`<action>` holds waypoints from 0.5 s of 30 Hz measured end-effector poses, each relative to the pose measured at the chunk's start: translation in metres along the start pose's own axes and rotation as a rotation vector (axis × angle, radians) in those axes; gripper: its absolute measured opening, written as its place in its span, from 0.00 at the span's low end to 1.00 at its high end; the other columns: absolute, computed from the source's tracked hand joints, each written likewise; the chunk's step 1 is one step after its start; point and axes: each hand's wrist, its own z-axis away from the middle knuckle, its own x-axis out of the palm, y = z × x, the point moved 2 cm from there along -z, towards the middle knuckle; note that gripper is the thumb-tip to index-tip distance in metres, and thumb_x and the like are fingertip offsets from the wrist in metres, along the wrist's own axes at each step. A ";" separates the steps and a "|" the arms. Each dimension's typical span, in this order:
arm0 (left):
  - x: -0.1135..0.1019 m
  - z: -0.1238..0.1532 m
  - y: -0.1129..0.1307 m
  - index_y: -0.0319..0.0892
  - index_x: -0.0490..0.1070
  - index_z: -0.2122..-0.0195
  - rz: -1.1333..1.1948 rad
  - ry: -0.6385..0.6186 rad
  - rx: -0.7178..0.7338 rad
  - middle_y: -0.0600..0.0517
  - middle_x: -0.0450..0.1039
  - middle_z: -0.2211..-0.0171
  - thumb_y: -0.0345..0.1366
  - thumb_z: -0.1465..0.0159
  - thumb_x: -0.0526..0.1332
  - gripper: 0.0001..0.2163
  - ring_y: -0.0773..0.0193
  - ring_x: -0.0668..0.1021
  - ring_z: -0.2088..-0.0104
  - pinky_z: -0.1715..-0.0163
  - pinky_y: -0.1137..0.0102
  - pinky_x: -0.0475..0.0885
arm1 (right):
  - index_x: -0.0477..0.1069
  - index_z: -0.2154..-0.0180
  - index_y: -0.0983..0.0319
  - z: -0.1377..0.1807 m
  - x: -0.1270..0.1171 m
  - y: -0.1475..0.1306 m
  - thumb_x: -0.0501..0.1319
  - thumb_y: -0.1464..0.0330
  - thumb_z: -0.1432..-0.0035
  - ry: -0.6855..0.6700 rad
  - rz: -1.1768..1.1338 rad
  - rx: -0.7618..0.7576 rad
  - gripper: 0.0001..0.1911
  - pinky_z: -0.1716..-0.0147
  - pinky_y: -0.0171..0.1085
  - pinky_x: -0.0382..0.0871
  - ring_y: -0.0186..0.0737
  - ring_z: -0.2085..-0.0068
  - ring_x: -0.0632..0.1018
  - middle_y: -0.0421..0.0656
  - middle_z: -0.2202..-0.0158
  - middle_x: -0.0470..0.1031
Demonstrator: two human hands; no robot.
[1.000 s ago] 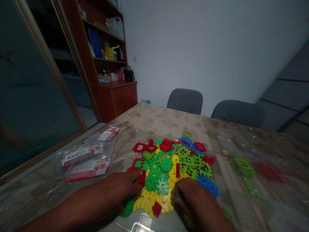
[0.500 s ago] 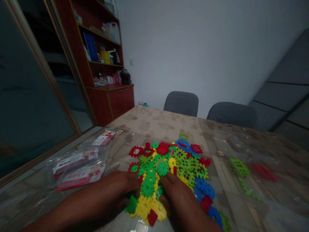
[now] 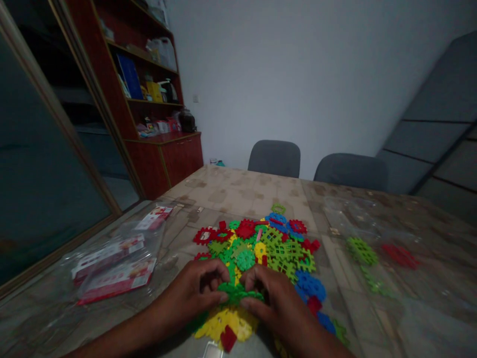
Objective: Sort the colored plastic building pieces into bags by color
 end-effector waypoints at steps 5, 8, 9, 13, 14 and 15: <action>0.010 0.004 -0.002 0.42 0.66 0.67 0.151 -0.076 -0.033 0.60 0.65 0.76 0.37 0.47 0.65 0.10 0.69 0.65 0.76 0.77 0.76 0.58 | 0.70 0.61 0.59 0.004 0.009 -0.007 0.67 0.78 0.48 0.011 0.012 0.079 0.14 0.64 0.36 0.62 0.41 0.61 0.75 0.40 0.62 0.77; 0.012 0.005 -0.005 0.43 0.67 0.64 0.170 -0.091 -0.001 0.59 0.66 0.74 0.37 0.44 0.65 0.10 0.69 0.67 0.76 0.77 0.76 0.60 | 0.72 0.55 0.57 0.004 0.006 -0.012 0.68 0.78 0.48 -0.001 -0.012 0.019 0.20 0.62 0.35 0.65 0.40 0.59 0.77 0.39 0.60 0.78; 0.011 0.006 -0.004 0.43 0.68 0.64 0.141 -0.090 0.023 0.58 0.68 0.72 0.37 0.43 0.65 0.09 0.67 0.70 0.73 0.75 0.75 0.63 | 0.73 0.54 0.56 0.004 0.005 -0.013 0.69 0.77 0.47 -0.017 -0.005 -0.007 0.19 0.62 0.35 0.66 0.40 0.59 0.78 0.38 0.60 0.79; 0.006 0.010 0.007 0.45 0.73 0.57 -0.011 -0.059 0.124 0.51 0.76 0.62 0.40 0.37 0.63 0.09 0.59 0.77 0.63 0.63 0.69 0.73 | 0.77 0.58 0.57 0.005 -0.009 -0.017 0.70 0.74 0.44 -0.037 0.096 -0.096 0.11 0.59 0.35 0.69 0.40 0.59 0.80 0.40 0.61 0.82; 0.005 0.011 0.011 0.46 0.73 0.55 -0.034 -0.048 0.143 0.51 0.77 0.62 0.41 0.36 0.62 0.10 0.59 0.78 0.63 0.63 0.68 0.74 | 0.78 0.57 0.58 0.006 -0.016 -0.018 0.70 0.73 0.43 -0.015 0.126 -0.115 0.11 0.59 0.36 0.70 0.41 0.58 0.81 0.40 0.60 0.82; 0.004 0.011 0.013 0.47 0.73 0.54 -0.056 -0.030 0.161 0.52 0.78 0.63 0.42 0.35 0.61 0.10 0.59 0.79 0.63 0.63 0.69 0.74 | 0.77 0.56 0.58 0.008 -0.024 -0.020 0.70 0.74 0.43 0.019 0.154 -0.132 0.12 0.58 0.36 0.70 0.41 0.57 0.81 0.41 0.59 0.82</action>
